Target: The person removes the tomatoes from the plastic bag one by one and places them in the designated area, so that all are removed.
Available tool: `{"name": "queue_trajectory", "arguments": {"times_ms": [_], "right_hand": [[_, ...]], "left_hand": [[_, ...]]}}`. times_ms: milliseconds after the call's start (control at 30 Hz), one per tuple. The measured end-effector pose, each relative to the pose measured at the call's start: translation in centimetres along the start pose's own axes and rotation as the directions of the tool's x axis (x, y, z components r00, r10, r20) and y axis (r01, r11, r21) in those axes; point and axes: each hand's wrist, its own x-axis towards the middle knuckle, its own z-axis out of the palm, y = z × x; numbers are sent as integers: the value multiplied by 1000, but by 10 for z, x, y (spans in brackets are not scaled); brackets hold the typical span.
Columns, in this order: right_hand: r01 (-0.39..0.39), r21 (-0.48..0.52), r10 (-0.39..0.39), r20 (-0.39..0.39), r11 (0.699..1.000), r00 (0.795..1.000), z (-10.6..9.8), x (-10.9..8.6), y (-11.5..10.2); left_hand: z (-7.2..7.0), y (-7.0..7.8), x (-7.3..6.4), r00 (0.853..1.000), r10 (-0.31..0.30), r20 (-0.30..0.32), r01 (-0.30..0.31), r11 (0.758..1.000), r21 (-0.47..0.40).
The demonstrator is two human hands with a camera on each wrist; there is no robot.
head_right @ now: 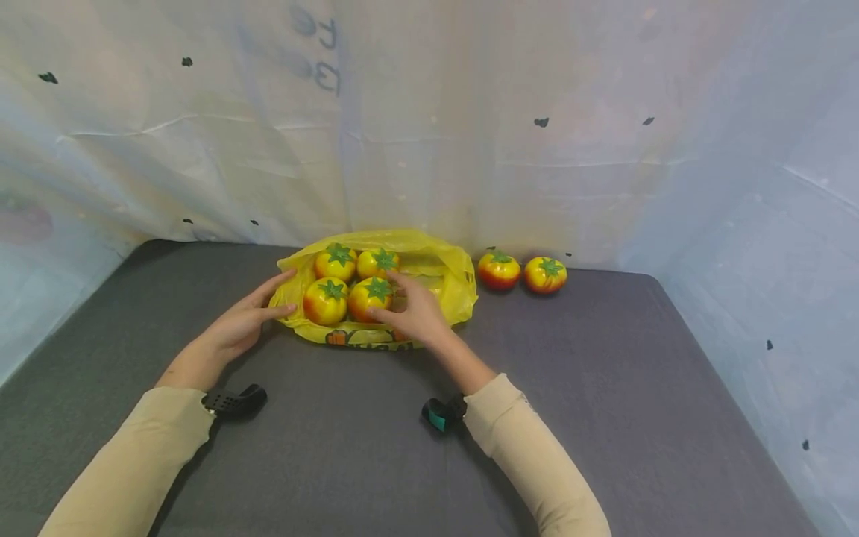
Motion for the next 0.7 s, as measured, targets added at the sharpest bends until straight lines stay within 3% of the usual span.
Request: {"name": "queue_trajectory", "arguments": {"times_ms": [700], "right_hand": [[51, -77, -51, -5, 996, 999, 9, 2, -2]], "left_hand": [[-2, -3, 1, 1000, 21, 7, -21, 1000, -16]]}}
